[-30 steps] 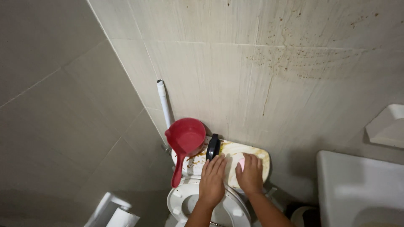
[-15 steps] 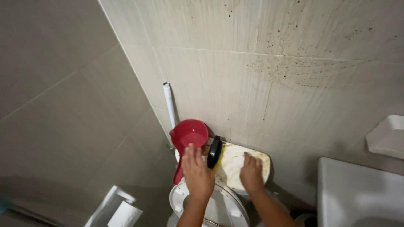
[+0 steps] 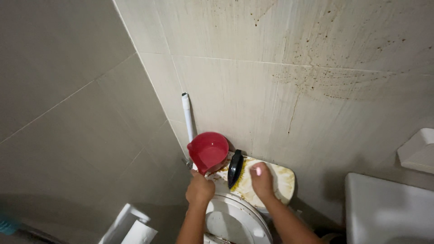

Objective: The person scrubs the top of a toilet tank with a brush, then pours water from a red scoop onto the tank to rinse it. They refill the scoop at the sink and pour more water onto the tank before placing the scoop and brush on the sink.

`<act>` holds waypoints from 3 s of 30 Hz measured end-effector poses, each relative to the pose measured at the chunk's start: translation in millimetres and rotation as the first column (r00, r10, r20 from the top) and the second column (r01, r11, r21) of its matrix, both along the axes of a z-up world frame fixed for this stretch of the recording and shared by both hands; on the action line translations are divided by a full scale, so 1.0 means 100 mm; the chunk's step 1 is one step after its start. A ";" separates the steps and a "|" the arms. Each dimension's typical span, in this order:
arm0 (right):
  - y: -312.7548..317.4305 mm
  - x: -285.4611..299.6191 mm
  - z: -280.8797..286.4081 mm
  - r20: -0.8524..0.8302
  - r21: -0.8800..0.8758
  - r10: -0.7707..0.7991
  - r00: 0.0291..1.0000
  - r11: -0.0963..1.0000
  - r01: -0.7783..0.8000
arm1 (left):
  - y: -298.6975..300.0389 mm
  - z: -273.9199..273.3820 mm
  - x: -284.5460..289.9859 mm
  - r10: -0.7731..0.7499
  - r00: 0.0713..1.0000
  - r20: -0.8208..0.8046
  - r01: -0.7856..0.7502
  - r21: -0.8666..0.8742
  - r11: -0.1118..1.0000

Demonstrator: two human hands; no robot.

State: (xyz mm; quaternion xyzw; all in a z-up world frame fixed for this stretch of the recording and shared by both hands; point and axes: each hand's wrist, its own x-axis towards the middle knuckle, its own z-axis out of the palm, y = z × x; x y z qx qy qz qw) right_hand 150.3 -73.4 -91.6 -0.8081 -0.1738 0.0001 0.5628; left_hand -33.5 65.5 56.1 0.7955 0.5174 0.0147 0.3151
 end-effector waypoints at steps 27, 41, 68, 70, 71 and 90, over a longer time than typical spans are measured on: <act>-0.52 0.15 0.32 -0.047 -0.260 -0.175 0.983 0.953 0.157 | 0.20 -0.17 -0.66 0.065 0.998 0.006 -0.065 0.053 0.996; 0.62 -0.50 0.19 0.242 -0.366 0.432 0.869 0.870 -0.331 | 0.43 -0.50 -0.91 0.111 0.991 0.070 -0.121 0.146 0.982; 0.82 -0.30 0.38 0.357 -0.631 0.308 0.882 0.775 -0.016 | 1.00 -1.09 -0.90 0.178 0.982 0.068 -0.177 -0.020 0.984; 0.92 -0.34 0.36 0.403 -0.640 0.284 0.870 0.767 0.045 | 1.06 -1.16 -0.85 0.186 0.978 0.090 -0.186 -0.005 0.983; 1.00 -0.37 0.38 0.381 -0.657 0.222 0.898 0.748 0.094 | 1.08 -1.21 -0.81 0.232 0.972 0.033 -0.229 -0.062 0.971; 1.35 -0.47 0.52 0.075 -0.806 0.996 -0.043 0.035 -0.591 | 1.13 -1.47 -0.78 0.341 0.939 0.045 -0.343 0.072 0.937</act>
